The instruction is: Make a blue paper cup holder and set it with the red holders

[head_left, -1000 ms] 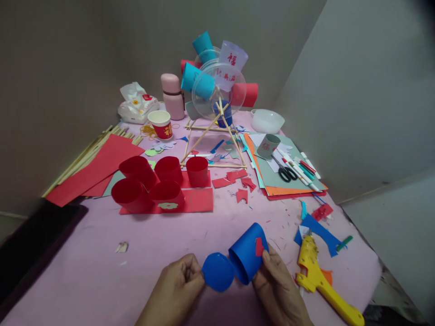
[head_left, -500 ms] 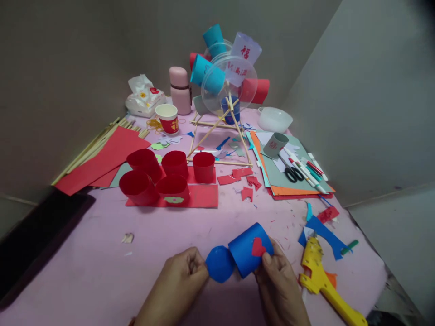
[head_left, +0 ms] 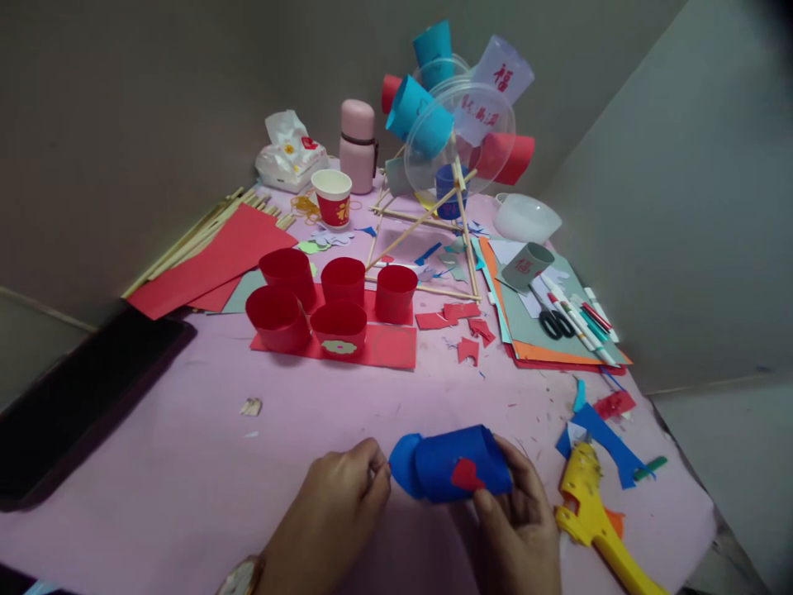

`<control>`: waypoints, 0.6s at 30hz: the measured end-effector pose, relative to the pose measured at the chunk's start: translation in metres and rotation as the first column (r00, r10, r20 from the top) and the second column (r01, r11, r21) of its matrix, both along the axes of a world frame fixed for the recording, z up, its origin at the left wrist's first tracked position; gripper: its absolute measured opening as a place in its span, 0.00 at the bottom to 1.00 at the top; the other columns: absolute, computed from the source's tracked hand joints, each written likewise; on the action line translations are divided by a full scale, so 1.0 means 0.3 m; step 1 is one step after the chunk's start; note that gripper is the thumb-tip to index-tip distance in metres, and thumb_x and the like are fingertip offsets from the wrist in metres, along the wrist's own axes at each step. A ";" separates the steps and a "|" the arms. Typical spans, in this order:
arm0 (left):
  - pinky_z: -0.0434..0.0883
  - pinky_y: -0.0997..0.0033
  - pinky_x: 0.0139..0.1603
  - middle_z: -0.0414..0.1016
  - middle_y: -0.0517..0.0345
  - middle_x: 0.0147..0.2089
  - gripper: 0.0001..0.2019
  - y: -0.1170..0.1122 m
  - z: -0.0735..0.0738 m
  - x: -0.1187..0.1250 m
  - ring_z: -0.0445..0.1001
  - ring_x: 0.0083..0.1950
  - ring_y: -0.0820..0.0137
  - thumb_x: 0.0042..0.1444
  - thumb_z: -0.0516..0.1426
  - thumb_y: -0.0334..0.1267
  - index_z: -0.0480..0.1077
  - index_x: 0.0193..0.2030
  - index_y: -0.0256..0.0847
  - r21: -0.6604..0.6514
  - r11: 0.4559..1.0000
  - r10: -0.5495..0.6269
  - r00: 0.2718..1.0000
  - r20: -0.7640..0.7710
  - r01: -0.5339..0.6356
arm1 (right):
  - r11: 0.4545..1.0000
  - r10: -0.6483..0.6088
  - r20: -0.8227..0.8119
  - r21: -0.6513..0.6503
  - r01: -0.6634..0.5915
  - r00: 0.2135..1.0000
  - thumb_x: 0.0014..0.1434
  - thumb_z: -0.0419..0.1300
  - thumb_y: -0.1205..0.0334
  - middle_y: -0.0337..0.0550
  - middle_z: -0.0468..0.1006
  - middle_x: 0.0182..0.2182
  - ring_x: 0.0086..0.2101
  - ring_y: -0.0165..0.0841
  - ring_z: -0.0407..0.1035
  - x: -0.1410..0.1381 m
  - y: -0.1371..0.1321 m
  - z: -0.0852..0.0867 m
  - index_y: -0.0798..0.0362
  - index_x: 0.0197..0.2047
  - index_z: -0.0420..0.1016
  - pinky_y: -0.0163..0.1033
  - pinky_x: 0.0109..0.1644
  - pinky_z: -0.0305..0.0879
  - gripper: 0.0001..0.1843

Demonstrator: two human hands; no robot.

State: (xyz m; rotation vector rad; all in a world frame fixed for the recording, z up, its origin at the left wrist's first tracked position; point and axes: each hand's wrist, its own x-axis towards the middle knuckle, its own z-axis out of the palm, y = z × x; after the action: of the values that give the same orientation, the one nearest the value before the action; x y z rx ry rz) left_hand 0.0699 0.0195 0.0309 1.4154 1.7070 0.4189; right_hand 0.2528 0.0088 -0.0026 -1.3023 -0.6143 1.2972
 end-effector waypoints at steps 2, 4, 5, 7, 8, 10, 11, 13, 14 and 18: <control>0.55 0.68 0.31 0.70 0.61 0.26 0.12 -0.010 -0.007 -0.006 0.69 0.29 0.65 0.61 0.45 0.40 0.59 0.26 0.46 0.007 1.000 -0.004 1.000 0.010 0.004 | 1.000 0.012 0.084 0.027 -0.014 0.996 0.40 0.75 0.66 0.44 0.81 0.45 0.43 0.42 0.75 -0.001 -0.023 -0.006 0.46 0.48 0.74 0.42 0.45 0.73 0.30; 0.56 0.67 0.31 0.69 0.61 0.25 0.12 -0.022 -0.015 -0.010 0.69 0.29 0.65 0.62 0.43 0.41 0.58 0.28 0.46 0.007 1.000 0.003 1.000 0.017 -0.003 | 0.995 0.031 0.184 0.088 -0.048 0.983 0.41 0.74 0.66 0.46 0.80 0.45 0.45 0.46 0.75 -0.005 -0.042 -0.017 0.46 0.47 0.75 0.45 0.47 0.72 0.28; 0.56 0.67 0.31 0.69 0.62 0.26 0.12 -0.027 -0.018 -0.012 0.70 0.29 0.65 0.62 0.43 0.41 0.58 0.28 0.46 0.006 1.000 0.006 1.000 0.023 -0.006 | 0.989 0.028 0.241 0.133 -0.062 0.970 0.42 0.74 0.66 0.47 0.80 0.45 0.46 0.47 0.74 -0.008 -0.050 -0.023 0.47 0.47 0.75 0.47 0.48 0.72 0.27; 0.57 0.67 0.31 0.69 0.62 0.25 0.12 -0.034 -0.022 -0.014 0.70 0.29 0.65 0.62 0.42 0.41 0.57 0.28 0.46 0.005 1.000 0.010 0.999 0.038 -0.010 | 0.970 0.008 0.368 0.224 -0.098 0.930 0.44 0.72 0.63 0.49 0.80 0.46 0.46 0.48 0.74 -0.016 -0.059 -0.037 0.50 0.48 0.74 0.49 0.49 0.72 0.26; 0.58 0.67 0.31 0.68 0.63 0.25 0.12 -0.036 -0.024 -0.015 0.70 0.29 0.66 0.63 0.42 0.41 0.57 0.28 0.46 0.004 1.000 0.012 0.999 0.047 -0.012 | 0.958 -0.002 0.431 0.260 -0.122 0.902 0.46 0.71 0.62 0.50 0.80 0.46 0.46 0.48 0.74 -0.020 -0.061 -0.042 0.52 0.50 0.74 0.50 0.49 0.72 0.26; 0.58 0.68 0.32 0.69 0.63 0.25 0.12 -0.036 -0.026 -0.015 0.70 0.29 0.66 0.63 0.43 0.40 0.58 0.28 0.46 0.003 1.000 0.018 0.998 0.058 -0.018 | 0.936 -0.015 0.542 0.304 -0.179 0.841 0.49 0.69 0.60 0.52 0.79 0.46 0.45 0.47 0.75 -0.025 -0.061 -0.052 0.54 0.52 0.72 0.50 0.47 0.73 0.26; 0.59 0.68 0.32 0.70 0.64 0.25 0.12 -0.035 -0.028 -0.014 0.71 0.29 0.67 0.62 0.43 0.40 0.58 0.28 0.46 0.001 1.000 0.019 0.998 0.065 -0.019 | 0.926 -0.018 0.584 0.316 -0.207 0.812 0.51 0.68 0.59 0.53 0.79 0.47 0.45 0.48 0.75 -0.026 -0.059 -0.055 0.54 0.53 0.72 0.50 0.46 0.74 0.26; 0.60 0.69 0.32 0.72 0.65 0.26 0.10 -0.034 -0.030 -0.012 0.72 0.29 0.68 0.62 0.45 0.39 0.60 0.29 0.46 -0.016 1.000 0.020 0.995 0.094 -0.019 | 0.909 -0.017 0.641 0.330 -0.255 0.767 0.52 0.67 0.58 0.54 0.79 0.47 0.45 0.48 0.75 -0.026 -0.056 -0.060 0.55 0.53 0.71 0.50 0.45 0.74 0.25; 0.61 0.69 0.32 0.73 0.65 0.27 0.09 -0.034 -0.032 -0.011 0.73 0.30 0.68 0.62 0.45 0.39 0.61 0.31 0.46 -0.025 1.000 0.021 0.994 0.109 -0.018 | 0.903 -0.015 0.660 0.332 -0.273 0.751 0.52 0.67 0.58 0.54 0.79 0.47 0.45 0.49 0.75 -0.024 -0.054 -0.062 0.54 0.53 0.71 0.51 0.45 0.75 0.25; 0.65 0.70 0.38 0.78 0.65 0.34 0.08 -0.038 -0.036 -0.011 0.77 0.38 0.69 0.63 0.46 0.37 0.65 0.39 0.47 -0.037 0.999 0.013 0.988 0.152 -0.007 | 0.899 0.010 0.693 0.309 -0.309 0.721 0.54 0.66 0.57 0.52 0.79 0.47 0.47 0.47 0.74 -0.016 -0.048 -0.067 0.51 0.55 0.69 0.51 0.47 0.74 0.26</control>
State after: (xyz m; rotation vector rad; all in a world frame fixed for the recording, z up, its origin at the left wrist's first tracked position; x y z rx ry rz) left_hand 0.0665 0.0083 0.0199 1.3150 1.5917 0.4865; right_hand 0.2481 -0.0057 -0.0226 -1.3684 -1.4732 0.7162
